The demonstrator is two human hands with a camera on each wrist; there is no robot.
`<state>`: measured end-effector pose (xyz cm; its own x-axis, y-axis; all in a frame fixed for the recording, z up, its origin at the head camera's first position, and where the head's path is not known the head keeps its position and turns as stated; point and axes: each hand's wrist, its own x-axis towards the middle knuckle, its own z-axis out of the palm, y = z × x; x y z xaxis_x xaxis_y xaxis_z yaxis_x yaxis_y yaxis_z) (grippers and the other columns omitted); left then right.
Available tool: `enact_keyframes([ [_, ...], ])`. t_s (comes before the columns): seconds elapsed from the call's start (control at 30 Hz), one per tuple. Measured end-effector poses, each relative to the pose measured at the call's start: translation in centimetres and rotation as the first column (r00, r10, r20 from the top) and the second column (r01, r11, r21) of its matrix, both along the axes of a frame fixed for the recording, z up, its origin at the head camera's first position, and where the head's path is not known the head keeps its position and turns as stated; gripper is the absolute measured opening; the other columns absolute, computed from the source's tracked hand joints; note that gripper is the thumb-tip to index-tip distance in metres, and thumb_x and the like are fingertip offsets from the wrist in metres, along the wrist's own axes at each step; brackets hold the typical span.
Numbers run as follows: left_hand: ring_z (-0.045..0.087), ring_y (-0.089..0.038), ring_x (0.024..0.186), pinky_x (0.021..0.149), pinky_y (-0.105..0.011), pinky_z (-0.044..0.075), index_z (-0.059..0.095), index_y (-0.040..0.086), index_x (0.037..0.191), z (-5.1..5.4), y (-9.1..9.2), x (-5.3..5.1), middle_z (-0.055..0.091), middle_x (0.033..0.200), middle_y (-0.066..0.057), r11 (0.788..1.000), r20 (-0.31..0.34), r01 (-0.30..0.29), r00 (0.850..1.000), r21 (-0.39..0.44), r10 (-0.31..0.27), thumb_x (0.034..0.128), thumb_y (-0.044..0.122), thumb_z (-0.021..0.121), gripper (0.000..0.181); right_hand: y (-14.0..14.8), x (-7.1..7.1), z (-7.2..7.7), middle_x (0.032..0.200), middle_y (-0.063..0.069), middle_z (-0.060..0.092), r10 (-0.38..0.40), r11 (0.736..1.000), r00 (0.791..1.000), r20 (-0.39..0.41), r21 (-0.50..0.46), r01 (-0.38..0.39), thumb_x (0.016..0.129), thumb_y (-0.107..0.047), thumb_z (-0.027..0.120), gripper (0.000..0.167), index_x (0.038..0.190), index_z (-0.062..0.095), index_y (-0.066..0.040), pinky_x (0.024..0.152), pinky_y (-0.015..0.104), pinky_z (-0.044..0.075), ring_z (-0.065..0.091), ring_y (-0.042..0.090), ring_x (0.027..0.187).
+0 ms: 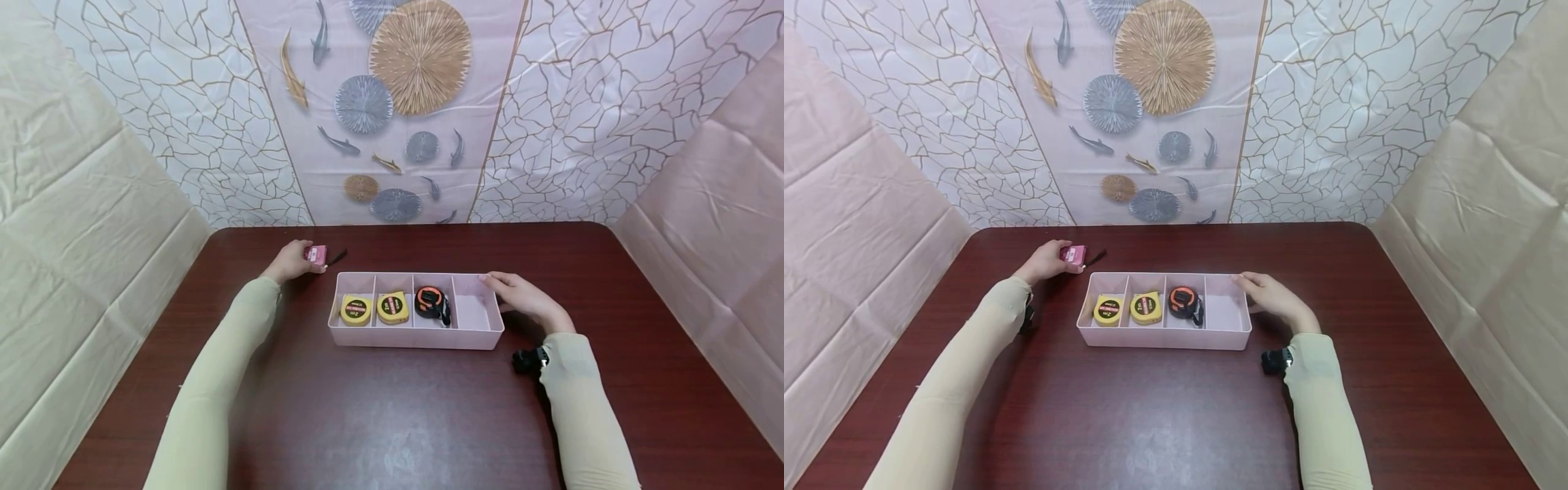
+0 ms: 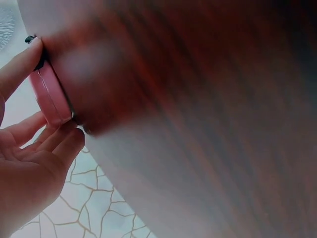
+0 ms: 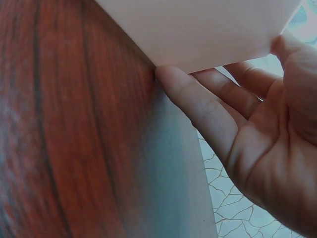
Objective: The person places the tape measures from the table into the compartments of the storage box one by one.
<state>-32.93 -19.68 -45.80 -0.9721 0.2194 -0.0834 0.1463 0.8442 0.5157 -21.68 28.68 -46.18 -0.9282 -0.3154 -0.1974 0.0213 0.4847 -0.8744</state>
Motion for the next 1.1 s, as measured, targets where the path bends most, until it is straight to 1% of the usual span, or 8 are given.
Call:
enact_keyframes([
  [0.17, 0.049, -0.039, 0.117, 0.11, -0.049, 0.037, 0.042, -0.012, 0.145, 0.0, 0.0, 0.1, 0.05, 0.139, -0.031, 1.0, -0.004, -0.011, 1.0, 0.006, 0.011, 0.0843, 0.022, 0.08, 0.08, 0.0, 0.0, 0.0, 0.138, 0.027, 0.05, 0.003, 1.0, 1.0, 0.002, -0.009, -0.003, 0.107, -0.042, 0.046, 0.062, 0.143, 0.045, 0.008, 0.093, 0.051, 0.054, 0.054, 0.037, 0.121],
  [0.5, 0.049, -0.038, 0.116, 0.109, -0.049, 0.038, 0.044, -0.011, 0.144, 0.0, 0.1, 0.1, 0.051, 0.137, -0.03, 1.0, -0.019, -0.018, 1.0, 0.013, 0.018, 0.0833, 0.025, 0.081, 0.08, 0.0, 0.0, 0.1, 0.138, 0.028, 0.05, 0.002, 1.0, 1.0, -0.001, -0.012, -0.002, 0.107, -0.043, 0.045, 0.062, 0.143, 0.045, 0.008, 0.093, 0.051, 0.054, 0.05, 0.037, 0.125],
  [0.63, 0.05, -0.037, 0.115, 0.108, -0.048, 0.039, 0.044, -0.011, 0.144, 0.2, -0.1, 0.2, 0.053, 0.136, -0.029, 1.0, -0.02, -0.019, 1.0, 0.008, 0.019, 0.0833, 0.026, 0.082, 0.08, -0.1, 0.0, 0.0, 0.14, 0.028, 0.049, 0.004, 1.0, 1.0, 0.007, -0.016, -0.003, 0.107, -0.043, 0.046, 0.063, 0.144, 0.044, 0.008, 0.094, 0.052, 0.054, 0.049, 0.038, 0.126],
  [0.77, 0.05, -0.037, 0.114, 0.107, -0.049, 0.04, 0.044, -0.011, 0.144, 0.8, -0.4, 0.3, 0.053, 0.136, -0.029, 1.0, -0.03, -0.014, 0.999, 0.005, 0.014, 0.0836, 0.027, 0.081, 0.08, -0.1, 0.0, -0.1, 0.141, 0.028, 0.049, 0.007, 1.0, 1.0, 0.01, -0.021, -0.007, 0.107, -0.043, 0.046, 0.064, 0.145, 0.042, 0.008, 0.094, 0.052, 0.053, 0.05, 0.038, 0.127],
  [0.87, 0.049, -0.038, 0.113, 0.105, -0.049, 0.04, 0.044, -0.012, 0.144, 1.5, -0.8, 0.2, 0.053, 0.135, -0.03, 1.0, -0.046, -0.008, 0.999, 0.01, 0.009, 0.0836, 0.027, 0.082, 0.081, -0.1, 0.1, 0.0, 0.141, 0.027, 0.049, 0.005, 1.0, 1.0, 0.01, -0.015, -0.005, 0.107, -0.043, 0.047, 0.064, 0.145, 0.043, 0.008, 0.094, 0.051, 0.053, 0.05, 0.038, 0.126],
  [1.03, 0.052, -0.037, 0.105, 0.1, -0.049, 0.043, 0.045, -0.012, 0.143, 2.9, -1.5, 0.0, 0.058, 0.125, -0.027, 1.0, -0.09, -0.002, 0.996, 0.027, 0.004, 0.0825, 0.028, 0.083, 0.082, -0.1, 0.1, 0.3, 0.14, 0.026, 0.05, 0.003, 1.0, 1.0, 0.011, -0.009, -0.003, 0.107, -0.044, 0.047, 0.062, 0.144, 0.045, 0.006, 0.094, 0.051, 0.054, 0.05, 0.038, 0.126],
  [1.1, 0.053, -0.036, 0.102, 0.096, -0.049, 0.044, 0.047, -0.01, 0.142, 3.3, -1.8, 0.0, 0.06, 0.121, -0.026, 0.999, -0.103, 0.004, 0.995, 0.036, 0.0, 0.0828, 0.028, 0.083, 0.079, -0.1, 0.2, 0.3, 0.14, 0.025, 0.05, 0.001, 1.0, 1.0, 0.012, -0.01, -0.001, 0.106, -0.044, 0.048, 0.062, 0.144, 0.046, 0.006, 0.093, 0.051, 0.054, 0.05, 0.038, 0.126],
])
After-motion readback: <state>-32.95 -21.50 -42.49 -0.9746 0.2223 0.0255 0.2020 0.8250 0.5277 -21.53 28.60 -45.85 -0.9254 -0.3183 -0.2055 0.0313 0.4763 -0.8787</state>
